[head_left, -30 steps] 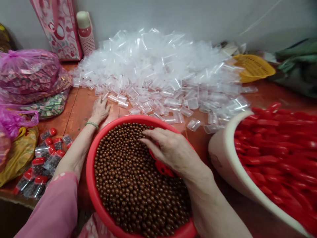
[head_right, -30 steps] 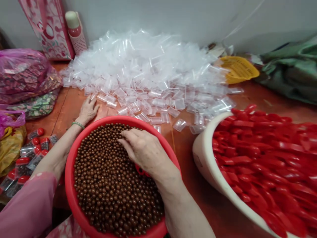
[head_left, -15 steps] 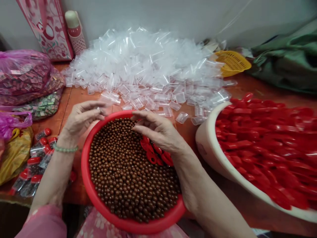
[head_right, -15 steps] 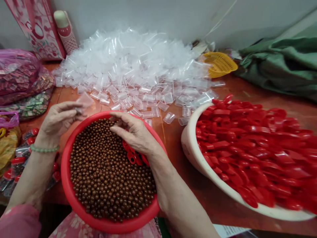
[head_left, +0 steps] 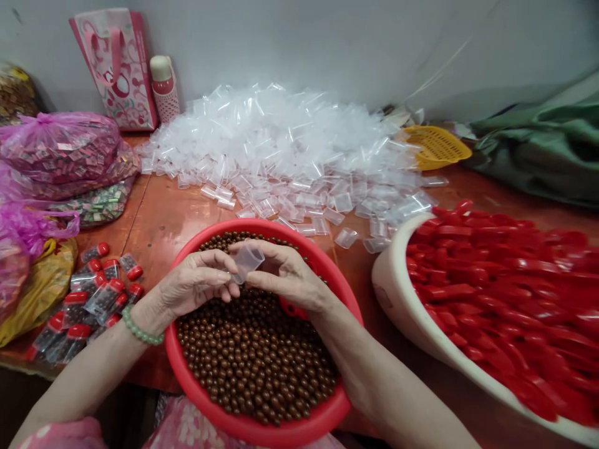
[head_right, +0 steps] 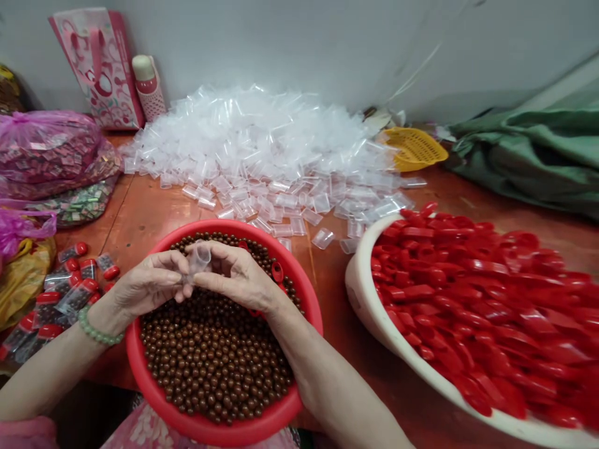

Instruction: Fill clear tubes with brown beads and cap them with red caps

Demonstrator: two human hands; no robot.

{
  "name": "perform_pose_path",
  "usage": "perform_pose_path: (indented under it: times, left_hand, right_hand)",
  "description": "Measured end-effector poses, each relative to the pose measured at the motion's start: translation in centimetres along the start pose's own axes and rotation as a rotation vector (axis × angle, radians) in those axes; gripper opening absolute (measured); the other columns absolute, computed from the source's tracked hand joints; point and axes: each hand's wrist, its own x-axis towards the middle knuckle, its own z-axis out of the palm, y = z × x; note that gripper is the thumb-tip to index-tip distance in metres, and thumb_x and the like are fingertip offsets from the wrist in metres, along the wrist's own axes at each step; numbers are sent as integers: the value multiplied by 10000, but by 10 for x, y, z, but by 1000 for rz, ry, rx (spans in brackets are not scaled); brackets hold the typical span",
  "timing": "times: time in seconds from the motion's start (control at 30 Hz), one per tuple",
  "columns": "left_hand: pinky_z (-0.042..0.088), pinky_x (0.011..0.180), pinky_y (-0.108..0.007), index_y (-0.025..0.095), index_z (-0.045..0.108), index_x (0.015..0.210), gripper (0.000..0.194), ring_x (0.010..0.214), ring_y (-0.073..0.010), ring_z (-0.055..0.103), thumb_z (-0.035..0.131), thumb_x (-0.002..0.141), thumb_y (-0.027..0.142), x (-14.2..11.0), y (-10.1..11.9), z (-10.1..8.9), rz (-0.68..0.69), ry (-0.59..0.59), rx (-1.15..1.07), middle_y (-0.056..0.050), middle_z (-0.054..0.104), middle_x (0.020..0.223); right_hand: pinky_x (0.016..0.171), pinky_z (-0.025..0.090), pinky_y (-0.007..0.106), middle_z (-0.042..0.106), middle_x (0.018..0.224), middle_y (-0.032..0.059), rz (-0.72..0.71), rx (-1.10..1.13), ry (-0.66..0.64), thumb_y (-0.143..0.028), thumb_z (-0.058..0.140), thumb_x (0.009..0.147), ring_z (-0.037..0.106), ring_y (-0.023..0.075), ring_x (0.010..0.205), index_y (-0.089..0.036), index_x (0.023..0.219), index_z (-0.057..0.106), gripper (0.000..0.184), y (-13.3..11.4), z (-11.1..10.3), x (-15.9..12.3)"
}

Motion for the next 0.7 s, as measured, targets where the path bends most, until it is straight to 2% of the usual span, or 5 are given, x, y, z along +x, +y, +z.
perform_pose_path:
  times: [0.17, 0.27, 0.43, 0.57, 0.7]
  left_hand:
    - [419, 538, -167, 130, 644, 910, 313, 581, -74, 575, 759, 700, 331, -3, -1, 0, 2, 133, 37, -34, 659, 703]
    - [425, 590, -186, 130, 631, 995, 363, 682, -90, 579, 735, 690, 298, -7, -3, -6, 12, 179, 83, -34, 632, 794]
    - [476, 720, -259, 164, 582, 1130, 381, 815, -127, 570, 611, 750, 158, -11, -10, -16, 175, 168, 667, -47, 602, 967]
    - [491, 928, -371, 162, 619, 1120, 352, 1047, -197, 577, 501, 800, 75, -7, -18, -21, 446, 242, 1246, -110, 574, 1166]
    - [503, 972, -396, 141, 563, 1237, 461, 1055, -213, 615, 531, 786, 55, -5, -23, -24, 496, 274, 1372, -123, 636, 1139]
  right_hand:
    - [756, 526, 310, 668, 1035, 70, -23, -263, 99, -363, 613, 840, 650, 177, 849, -167, 1263, 499, 480, 8, -3, 4]
    - [722, 508, 327, 665, 1034, 105, -30, -723, 104, -291, 591, 861, 639, 197, 805, -117, 1296, 482, 481, 8, -15, 10]
    - [740, 465, 361, 660, 1040, 150, 99, -1543, -150, -102, 420, 915, 652, 256, 894, -134, 1135, 627, 304, -1, -20, 21]
    - [683, 441, 352, 657, 970, 185, 129, -1711, -243, -43, 409, 889, 653, 261, 826, -88, 979, 675, 284, 0, -3, 30]
    - [664, 449, 359, 651, 907, 201, 91, -1693, -373, 18, 396, 848, 660, 283, 827, -57, 903, 692, 310, 8, 16, 33]
